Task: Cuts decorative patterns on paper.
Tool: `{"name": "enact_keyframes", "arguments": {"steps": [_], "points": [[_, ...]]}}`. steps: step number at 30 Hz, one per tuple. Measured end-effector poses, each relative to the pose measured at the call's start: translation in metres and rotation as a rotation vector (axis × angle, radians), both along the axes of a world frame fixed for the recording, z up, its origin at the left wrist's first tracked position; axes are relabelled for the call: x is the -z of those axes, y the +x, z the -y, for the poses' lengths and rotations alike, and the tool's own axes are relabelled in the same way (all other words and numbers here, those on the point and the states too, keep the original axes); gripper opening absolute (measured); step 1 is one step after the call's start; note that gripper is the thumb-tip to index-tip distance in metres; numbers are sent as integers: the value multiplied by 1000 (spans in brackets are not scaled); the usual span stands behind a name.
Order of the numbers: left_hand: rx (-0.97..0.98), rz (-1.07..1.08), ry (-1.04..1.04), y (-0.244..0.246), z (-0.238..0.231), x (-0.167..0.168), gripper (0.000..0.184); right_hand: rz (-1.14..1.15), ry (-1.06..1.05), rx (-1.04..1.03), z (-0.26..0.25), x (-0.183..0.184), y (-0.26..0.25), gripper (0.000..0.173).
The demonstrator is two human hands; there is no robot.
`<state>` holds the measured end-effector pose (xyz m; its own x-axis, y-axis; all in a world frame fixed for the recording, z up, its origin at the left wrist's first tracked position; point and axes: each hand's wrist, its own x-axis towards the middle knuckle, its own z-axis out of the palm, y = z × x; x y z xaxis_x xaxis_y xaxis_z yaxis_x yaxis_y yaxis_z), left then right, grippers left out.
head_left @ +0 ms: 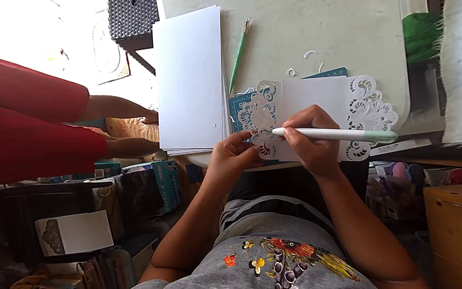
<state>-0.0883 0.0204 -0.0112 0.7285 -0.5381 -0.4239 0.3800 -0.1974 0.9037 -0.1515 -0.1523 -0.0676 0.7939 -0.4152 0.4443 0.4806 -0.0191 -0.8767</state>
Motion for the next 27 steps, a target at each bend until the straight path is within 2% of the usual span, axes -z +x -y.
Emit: {"name": "enact_keyframes", "arguments": {"steps": [7,13,20,27], "points": [[-7,-38,-31,1,0,4,28,-16,-122,6,-4,0,2,5],[16,-22,-40,2,0,6,24,-6,32,28,2,2,-1,11],[6,-28,-32,1,0,7,24,3,-72,26,-3,1,0,6],[7,-30,-31,1,1,6,22,-2,-27,30,-2,0,0,9]]}}
